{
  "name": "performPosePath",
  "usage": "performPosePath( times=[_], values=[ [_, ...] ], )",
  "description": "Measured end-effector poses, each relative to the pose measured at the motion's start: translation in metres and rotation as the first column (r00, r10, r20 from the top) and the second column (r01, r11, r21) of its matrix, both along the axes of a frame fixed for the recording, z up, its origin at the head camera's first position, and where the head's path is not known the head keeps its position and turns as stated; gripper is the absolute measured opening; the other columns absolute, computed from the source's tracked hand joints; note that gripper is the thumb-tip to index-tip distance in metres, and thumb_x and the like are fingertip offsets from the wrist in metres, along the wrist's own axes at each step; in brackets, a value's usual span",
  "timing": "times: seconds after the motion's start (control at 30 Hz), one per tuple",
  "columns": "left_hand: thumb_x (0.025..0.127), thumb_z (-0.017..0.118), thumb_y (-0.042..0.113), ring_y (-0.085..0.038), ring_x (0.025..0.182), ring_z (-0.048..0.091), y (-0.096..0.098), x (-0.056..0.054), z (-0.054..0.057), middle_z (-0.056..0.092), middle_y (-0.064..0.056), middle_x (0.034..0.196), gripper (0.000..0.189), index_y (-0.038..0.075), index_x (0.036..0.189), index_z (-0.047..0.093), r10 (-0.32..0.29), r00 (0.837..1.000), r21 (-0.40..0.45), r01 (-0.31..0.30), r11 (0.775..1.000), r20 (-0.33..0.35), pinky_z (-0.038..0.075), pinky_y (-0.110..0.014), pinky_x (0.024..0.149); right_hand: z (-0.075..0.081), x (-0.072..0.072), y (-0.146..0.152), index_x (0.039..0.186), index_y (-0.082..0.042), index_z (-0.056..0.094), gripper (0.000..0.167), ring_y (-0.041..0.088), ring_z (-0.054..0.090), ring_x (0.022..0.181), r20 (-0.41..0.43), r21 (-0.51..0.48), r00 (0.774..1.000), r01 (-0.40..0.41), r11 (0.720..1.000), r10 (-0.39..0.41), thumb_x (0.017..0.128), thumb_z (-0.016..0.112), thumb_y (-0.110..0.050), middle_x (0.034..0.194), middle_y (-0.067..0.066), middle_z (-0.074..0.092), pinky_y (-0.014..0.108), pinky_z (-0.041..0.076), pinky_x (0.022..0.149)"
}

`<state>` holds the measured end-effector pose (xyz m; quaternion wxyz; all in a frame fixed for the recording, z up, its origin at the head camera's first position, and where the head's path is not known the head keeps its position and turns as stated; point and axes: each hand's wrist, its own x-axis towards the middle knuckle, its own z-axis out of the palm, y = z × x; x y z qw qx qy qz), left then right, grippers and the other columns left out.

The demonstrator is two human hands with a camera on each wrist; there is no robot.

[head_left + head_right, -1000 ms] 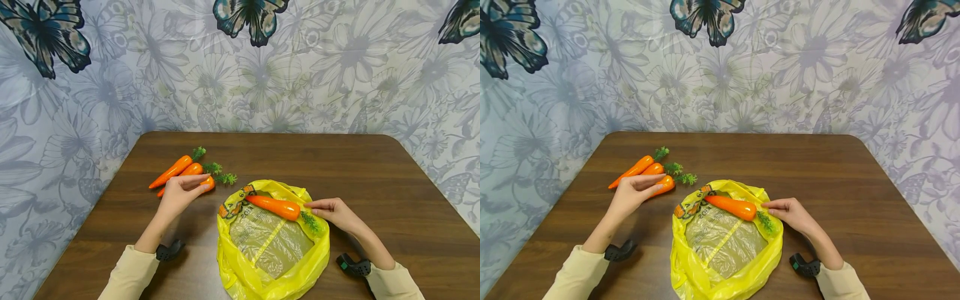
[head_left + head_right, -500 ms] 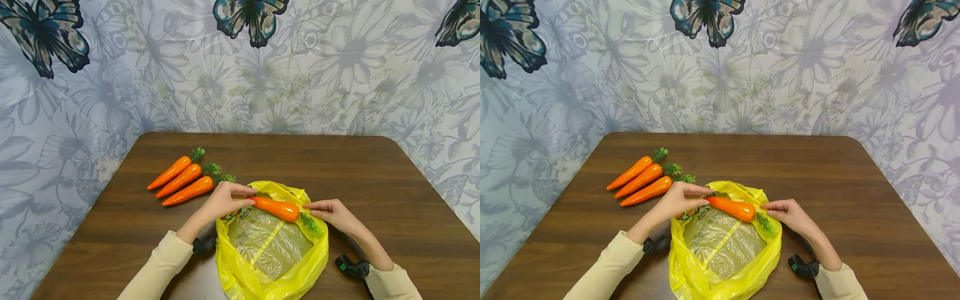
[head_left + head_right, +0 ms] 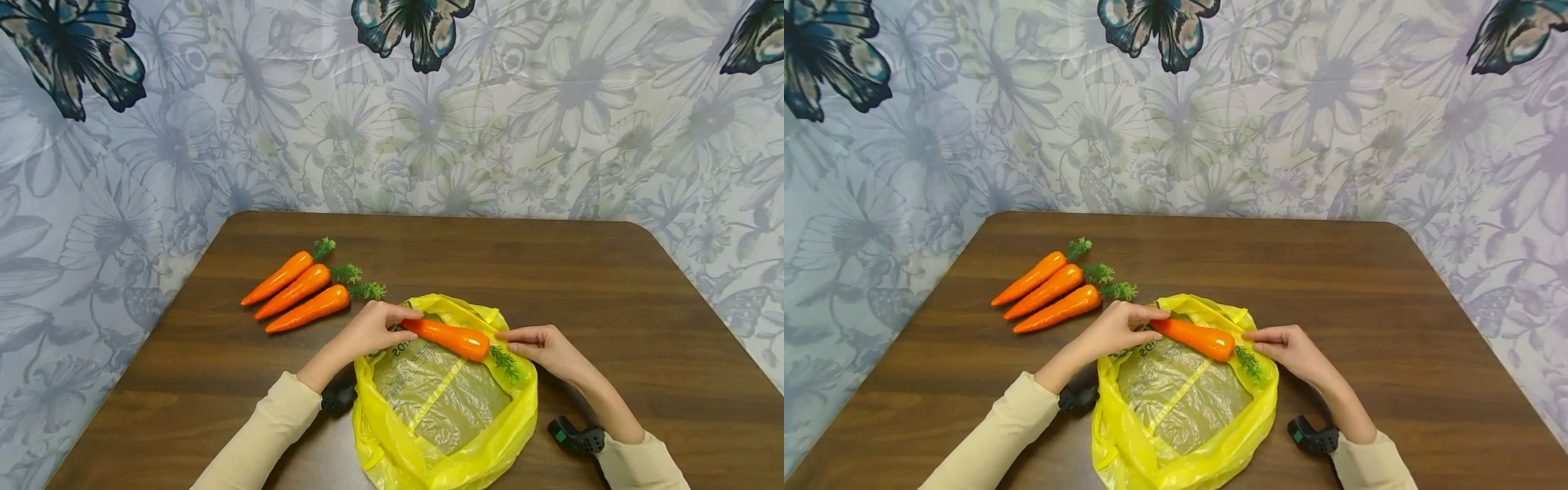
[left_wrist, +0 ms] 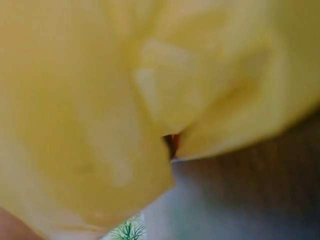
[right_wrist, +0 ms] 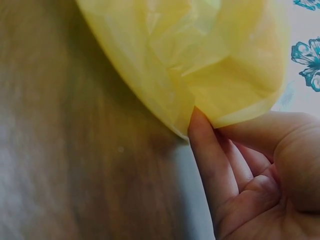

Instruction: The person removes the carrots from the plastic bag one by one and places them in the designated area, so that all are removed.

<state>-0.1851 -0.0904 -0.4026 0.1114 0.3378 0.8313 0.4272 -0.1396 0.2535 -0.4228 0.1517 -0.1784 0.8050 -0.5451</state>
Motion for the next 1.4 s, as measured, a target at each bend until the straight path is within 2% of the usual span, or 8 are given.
performPosePath(
  times=[0.1, 0.23, 0.47, 0.67, 0.87, 1.03, 1.2, 1.4],
  values=[
    [0.087, 0.069, 0.015, -0.016, 0.11, 0.056, -0.001, -0.001, -0.002, 0.058, -0.007, 0.125, 0.043, 0.004, 0.127, 0.059, -0.032, 0.999, -0.079, 0.031, 0.996, -0.013, 0.047, -0.027, 0.085, -0.001, 0.001, 0.0, 0.118, 0.013, 0.059, 0.03, 0.005, 0.06, 0.097, -0.009, -0.007, 1.0, -0.004, 1.0, 0.004, 0.093, 0.058, -0.004, 0.114, 0.028, 0.058, 0.025, 0.051, 0.077],
    [0.088, 0.068, 0.016, -0.016, 0.107, 0.058, -0.002, -0.001, -0.003, 0.058, -0.008, 0.125, 0.044, 0.004, 0.129, 0.057, -0.042, 0.999, -0.127, 0.038, 0.991, -0.027, 0.047, -0.028, 0.075, -0.002, 0.001, 0.0, 0.118, 0.013, 0.058, 0.03, 0.006, 0.061, 0.096, -0.019, -0.01, 1.0, -0.009, 1.0, 0.009, 0.093, 0.057, -0.004, 0.113, 0.029, 0.058, 0.025, 0.051, 0.077],
    [0.086, 0.07, 0.013, -0.017, 0.108, 0.058, -0.007, -0.006, -0.012, 0.062, -0.005, 0.118, 0.039, 0.007, 0.123, 0.063, -0.027, 0.999, -0.05, 0.028, 0.998, 0.026, 0.047, -0.03, 0.086, -0.002, 0.0, 0.0, 0.118, 0.011, 0.059, 0.03, 0.007, 0.061, 0.096, -0.005, 0.006, 1.0, 0.0, 1.0, 0.0, 0.093, 0.058, -0.005, 0.113, 0.026, 0.06, 0.025, 0.051, 0.077],
    [0.084, 0.071, 0.009, -0.016, 0.103, 0.06, -0.01, -0.008, -0.016, 0.065, -0.003, 0.113, 0.034, 0.009, 0.118, 0.067, -0.016, 0.997, -0.031, 0.019, 0.999, 0.077, 0.049, -0.027, 0.083, -0.002, 0.0, 0.0, 0.118, 0.012, 0.058, 0.03, 0.007, 0.061, 0.096, -0.002, 0.005, 1.0, -0.006, 1.0, 0.006, 0.093, 0.058, -0.004, 0.114, 0.027, 0.059, 0.025, 0.051, 0.077],
    [0.084, 0.072, 0.011, -0.016, 0.107, 0.058, -0.01, -0.006, -0.018, 0.063, -0.002, 0.118, 0.038, 0.011, 0.121, 0.065, -0.023, 0.997, -0.082, 0.029, 0.996, 0.072, 0.048, -0.03, 0.085, -0.001, 0.0, 0.0, 0.118, 0.012, 0.059, 0.029, 0.004, 0.059, 0.098, -0.011, 0.008, 1.0, -0.013, 1.0, 0.013, 0.093, 0.057, -0.003, 0.114, 0.028, 0.059, 0.025, 0.05, 0.079],
    [0.084, 0.071, 0.008, -0.017, 0.106, 0.058, -0.008, -0.004, -0.018, 0.062, -0.003, 0.118, 0.038, 0.01, 0.122, 0.065, -0.021, 0.999, -0.101, 0.025, 0.995, 0.034, 0.048, -0.03, 0.084, -0.001, 0.0, 0.0, 0.118, 0.012, 0.059, 0.029, 0.003, 0.059, 0.099, -0.005, 0.013, 1.0, -0.008, 1.0, 0.009, 0.093, 0.057, -0.003, 0.114, 0.027, 0.059, 0.024, 0.049, 0.08],
    [0.084, 0.069, 0.002, -0.018, 0.102, 0.06, -0.007, -0.004, -0.018, 0.064, -0.006, 0.115, 0.035, 0.009, 0.118, 0.067, 0.002, 1.0, -0.101, -0.002, 0.995, 0.006, 0.049, -0.027, 0.082, -0.001, 0.0, 0.0, 0.118, 0.013, 0.059, 0.029, 0.004, 0.059, 0.098, -0.002, 0.008, 1.0, -0.012, 1.0, 0.012, 0.093, 0.057, -0.003, 0.114, 0.027, 0.058, 0.025, 0.05, 0.079],
    [0.084, 0.07, 0.004, -0.016, 0.099, 0.062, -0.007, -0.004, -0.02, 0.065, -0.006, 0.111, 0.032, 0.007, 0.116, 0.068, 0.015, 0.999, -0.058, -0.013, 0.998, 0.033, 0.05, -0.025, 0.081, -0.002, -0.001, 0.001, 0.118, 0.013, 0.058, 0.029, 0.005, 0.06, 0.098, 0.006, -0.007, 1.0, -0.017, 1.0, 0.017, 0.093, 0.056, -0.001, 0.115, 0.029, 0.057, 0.027, 0.051, 0.078]
  ],
)
